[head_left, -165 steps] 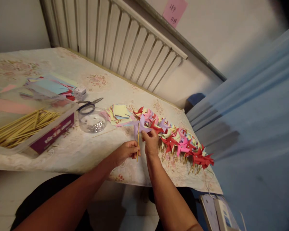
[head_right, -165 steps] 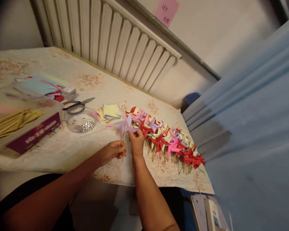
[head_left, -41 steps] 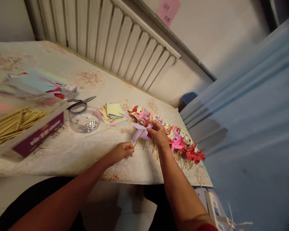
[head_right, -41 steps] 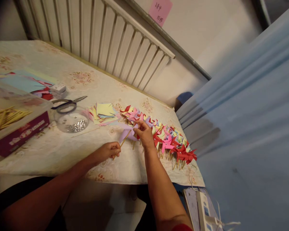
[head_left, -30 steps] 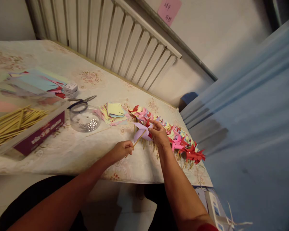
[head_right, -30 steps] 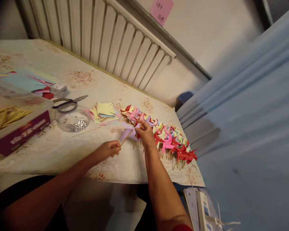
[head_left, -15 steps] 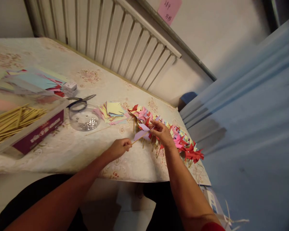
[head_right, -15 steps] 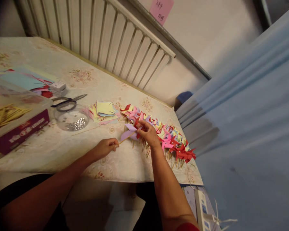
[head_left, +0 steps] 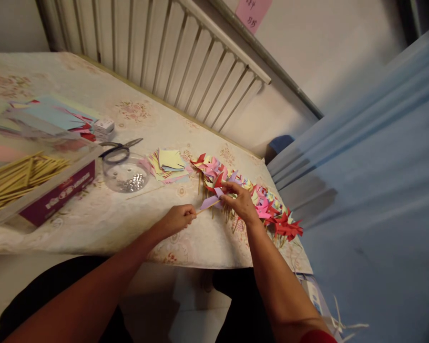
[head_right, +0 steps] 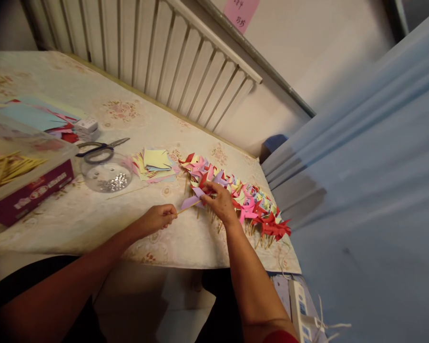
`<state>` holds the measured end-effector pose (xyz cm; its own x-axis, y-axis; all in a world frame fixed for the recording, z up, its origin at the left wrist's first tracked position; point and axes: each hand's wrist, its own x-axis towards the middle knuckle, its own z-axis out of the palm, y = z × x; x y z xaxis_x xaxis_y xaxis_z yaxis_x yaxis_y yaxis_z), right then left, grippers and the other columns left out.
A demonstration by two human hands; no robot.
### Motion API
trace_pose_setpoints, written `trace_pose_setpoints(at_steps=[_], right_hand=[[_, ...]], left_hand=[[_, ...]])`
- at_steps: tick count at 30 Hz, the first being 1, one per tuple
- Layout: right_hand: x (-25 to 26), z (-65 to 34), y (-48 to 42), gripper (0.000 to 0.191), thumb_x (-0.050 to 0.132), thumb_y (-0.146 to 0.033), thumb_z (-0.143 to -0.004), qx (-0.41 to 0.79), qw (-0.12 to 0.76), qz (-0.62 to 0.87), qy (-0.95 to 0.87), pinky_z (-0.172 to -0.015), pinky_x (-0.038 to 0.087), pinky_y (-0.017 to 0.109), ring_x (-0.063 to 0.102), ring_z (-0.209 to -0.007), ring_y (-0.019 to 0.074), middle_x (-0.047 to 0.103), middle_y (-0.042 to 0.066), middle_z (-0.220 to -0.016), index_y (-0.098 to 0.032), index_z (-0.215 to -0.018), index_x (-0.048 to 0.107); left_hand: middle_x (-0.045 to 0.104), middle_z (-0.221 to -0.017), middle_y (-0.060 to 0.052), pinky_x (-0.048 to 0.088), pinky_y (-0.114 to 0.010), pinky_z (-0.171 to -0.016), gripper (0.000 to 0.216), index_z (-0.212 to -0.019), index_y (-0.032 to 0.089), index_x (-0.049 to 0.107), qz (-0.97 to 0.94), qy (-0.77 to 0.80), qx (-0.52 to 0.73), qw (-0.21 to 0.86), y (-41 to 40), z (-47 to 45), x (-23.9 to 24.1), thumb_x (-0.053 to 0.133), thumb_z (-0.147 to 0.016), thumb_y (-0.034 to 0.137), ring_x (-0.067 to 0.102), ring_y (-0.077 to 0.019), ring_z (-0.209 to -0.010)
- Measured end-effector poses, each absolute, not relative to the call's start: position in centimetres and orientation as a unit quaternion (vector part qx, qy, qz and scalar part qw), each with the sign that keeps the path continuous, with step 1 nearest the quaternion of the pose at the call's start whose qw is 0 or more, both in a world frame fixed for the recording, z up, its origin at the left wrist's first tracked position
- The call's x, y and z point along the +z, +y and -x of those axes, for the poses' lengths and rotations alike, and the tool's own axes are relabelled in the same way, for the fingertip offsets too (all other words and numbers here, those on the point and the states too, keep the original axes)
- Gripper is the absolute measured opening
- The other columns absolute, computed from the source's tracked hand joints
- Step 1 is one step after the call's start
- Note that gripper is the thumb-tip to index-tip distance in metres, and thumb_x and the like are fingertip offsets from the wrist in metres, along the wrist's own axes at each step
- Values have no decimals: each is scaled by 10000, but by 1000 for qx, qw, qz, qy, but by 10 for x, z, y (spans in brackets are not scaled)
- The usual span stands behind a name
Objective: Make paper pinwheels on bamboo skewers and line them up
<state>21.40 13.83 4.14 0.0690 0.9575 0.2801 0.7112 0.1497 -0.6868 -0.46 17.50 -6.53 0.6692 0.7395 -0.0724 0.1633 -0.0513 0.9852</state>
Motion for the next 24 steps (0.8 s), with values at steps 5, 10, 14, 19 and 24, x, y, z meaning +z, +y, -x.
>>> trace_pose_setpoints(at_steps=[5,10,14,19,24], right_hand=[[39,-215,137,455,726,-249,-727,138,348,617,-692,-941,470,379,625,-976,215,697,48,-1080,-248,-1179,676],[42,-213,136,406,668,-217,-762,158,336,599,-709,-936,462,372,621,-963,208,704,25,-1062,-270,-1164,690],[44,-208,136,331,623,-218,-791,165,321,600,-714,-898,468,355,628,-937,205,705,30,-1034,-242,-1110,703],[48,-202,134,310,650,-205,-761,144,310,605,-719,-910,445,343,619,-972,214,703,28,-1065,-233,-1065,708],[52,-199,132,146,604,-272,-823,174,313,613,-704,-740,447,278,590,-749,168,674,-7,-804,-220,-904,714]], left_hand=[[520,-602,24,363,-241,-537,200,-726,187,544,-689,326,233,603,175,6,-62,498,-764,379,507,-130,-571],[515,-605,26,353,-239,-539,190,-734,186,547,-688,324,235,606,175,8,-63,499,-765,367,500,-128,-571],[530,-624,20,341,-234,-543,181,-744,183,557,-695,313,237,602,177,9,-63,499,-766,354,496,-126,-583],[532,-627,12,338,-236,-542,211,-749,176,566,-693,308,227,611,175,12,-55,505,-756,378,486,-130,-588],[520,-620,20,338,-237,-544,191,-743,179,561,-688,305,227,618,176,12,-55,501,-746,360,482,-127,-581]])
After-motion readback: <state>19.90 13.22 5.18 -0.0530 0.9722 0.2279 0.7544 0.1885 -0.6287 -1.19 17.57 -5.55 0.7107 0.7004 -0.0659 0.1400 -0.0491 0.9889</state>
